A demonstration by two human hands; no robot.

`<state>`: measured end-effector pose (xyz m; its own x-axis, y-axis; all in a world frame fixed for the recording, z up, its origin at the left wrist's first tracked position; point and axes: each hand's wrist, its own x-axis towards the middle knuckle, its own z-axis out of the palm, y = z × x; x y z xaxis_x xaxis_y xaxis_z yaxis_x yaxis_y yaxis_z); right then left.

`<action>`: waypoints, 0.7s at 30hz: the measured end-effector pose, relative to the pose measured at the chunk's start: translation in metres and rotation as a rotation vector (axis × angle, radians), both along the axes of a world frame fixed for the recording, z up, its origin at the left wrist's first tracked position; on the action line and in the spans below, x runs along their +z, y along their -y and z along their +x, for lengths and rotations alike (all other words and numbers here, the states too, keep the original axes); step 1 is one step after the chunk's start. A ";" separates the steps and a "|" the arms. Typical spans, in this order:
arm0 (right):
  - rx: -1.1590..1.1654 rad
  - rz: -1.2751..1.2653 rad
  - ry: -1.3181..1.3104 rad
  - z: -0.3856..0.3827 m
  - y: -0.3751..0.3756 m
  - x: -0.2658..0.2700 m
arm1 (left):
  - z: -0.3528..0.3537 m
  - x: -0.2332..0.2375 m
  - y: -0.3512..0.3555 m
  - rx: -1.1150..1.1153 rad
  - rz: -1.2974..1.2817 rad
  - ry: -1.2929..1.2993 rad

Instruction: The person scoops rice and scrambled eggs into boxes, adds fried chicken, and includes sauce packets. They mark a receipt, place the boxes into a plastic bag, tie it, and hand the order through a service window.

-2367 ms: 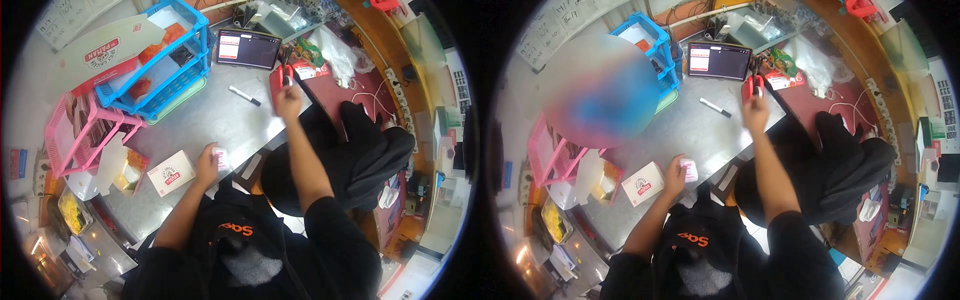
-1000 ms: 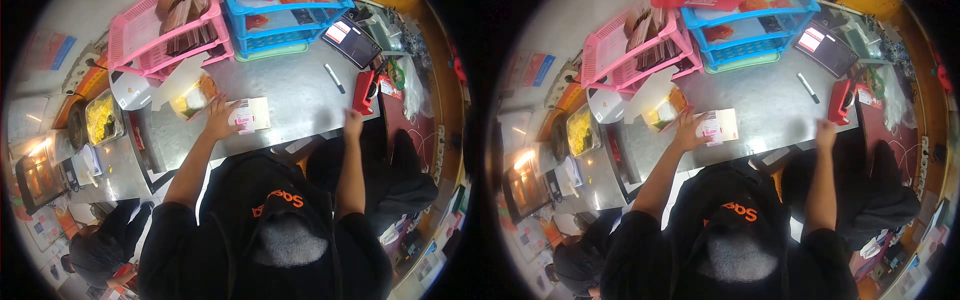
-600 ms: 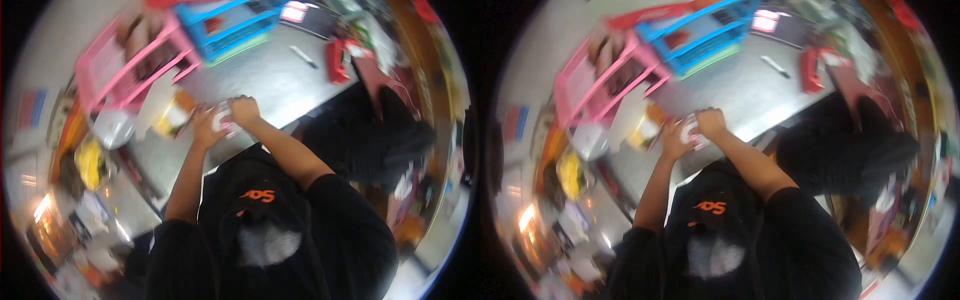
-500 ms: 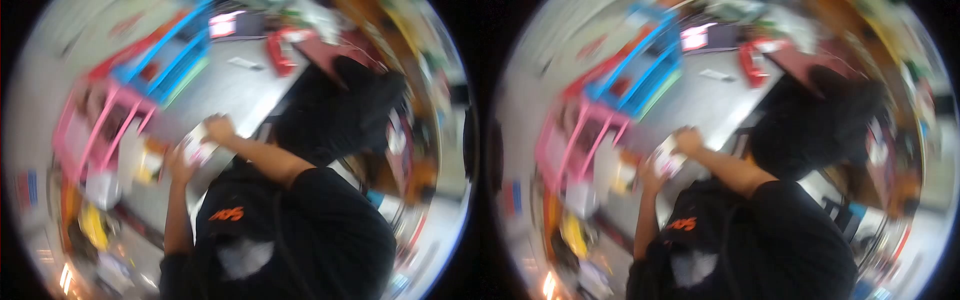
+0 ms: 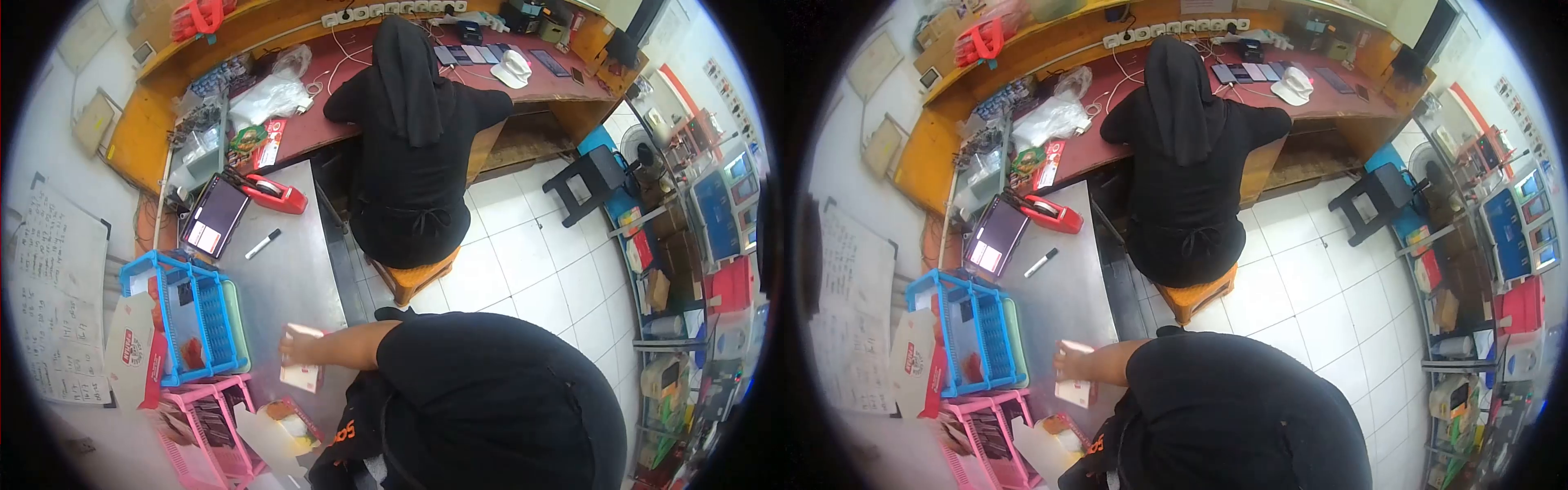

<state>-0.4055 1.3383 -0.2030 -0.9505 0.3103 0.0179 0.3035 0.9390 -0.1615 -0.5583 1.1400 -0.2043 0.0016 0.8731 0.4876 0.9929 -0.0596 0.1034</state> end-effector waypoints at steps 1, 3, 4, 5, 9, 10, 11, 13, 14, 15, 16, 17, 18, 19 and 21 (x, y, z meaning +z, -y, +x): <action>-0.073 -0.064 0.025 0.003 -0.015 0.006 | -0.001 0.002 0.000 0.025 0.012 0.008; -0.213 -0.035 -0.042 0.018 -0.035 0.029 | -0.006 0.006 0.007 0.077 0.027 0.023; -0.210 -0.041 -0.054 0.023 -0.043 0.041 | -0.010 0.010 0.014 0.105 0.032 0.027; -0.235 -0.040 -0.064 0.027 -0.049 0.052 | -0.013 0.013 0.021 0.134 0.033 0.032; -0.240 -0.097 -0.075 0.022 -0.042 0.086 | -0.016 0.022 0.051 0.234 0.028 0.063; -0.239 -0.100 -0.078 0.016 -0.038 0.085 | -0.015 0.022 0.055 0.260 0.033 0.075; -0.201 -0.194 -0.060 0.009 -0.033 0.085 | -0.014 0.023 0.059 0.289 0.040 0.086; -0.112 -0.323 -0.049 0.002 -0.021 0.083 | -0.014 0.027 0.068 0.351 0.052 0.104; -0.103 -0.326 -0.053 -0.003 -0.014 0.078 | -0.013 0.029 0.073 0.386 0.060 0.113; -0.051 -0.366 -0.079 -0.008 -0.005 0.071 | -0.012 0.031 0.077 0.419 0.070 0.124; -0.001 -0.405 -0.103 -0.014 0.002 0.066 | -0.011 0.032 0.079 0.452 0.081 0.137; 0.005 -0.403 -0.102 -0.017 0.006 0.067 | -0.010 0.032 0.080 0.482 0.093 0.152; 0.013 -0.409 -0.126 -0.020 0.009 0.067 | -0.008 0.031 0.080 0.513 0.103 0.169; 0.023 -0.417 -0.147 -0.022 0.012 0.066 | -0.005 0.030 0.082 0.545 0.112 0.187; 0.037 -0.451 -0.064 -0.036 0.006 0.067 | 0.003 0.028 0.091 0.623 0.127 0.223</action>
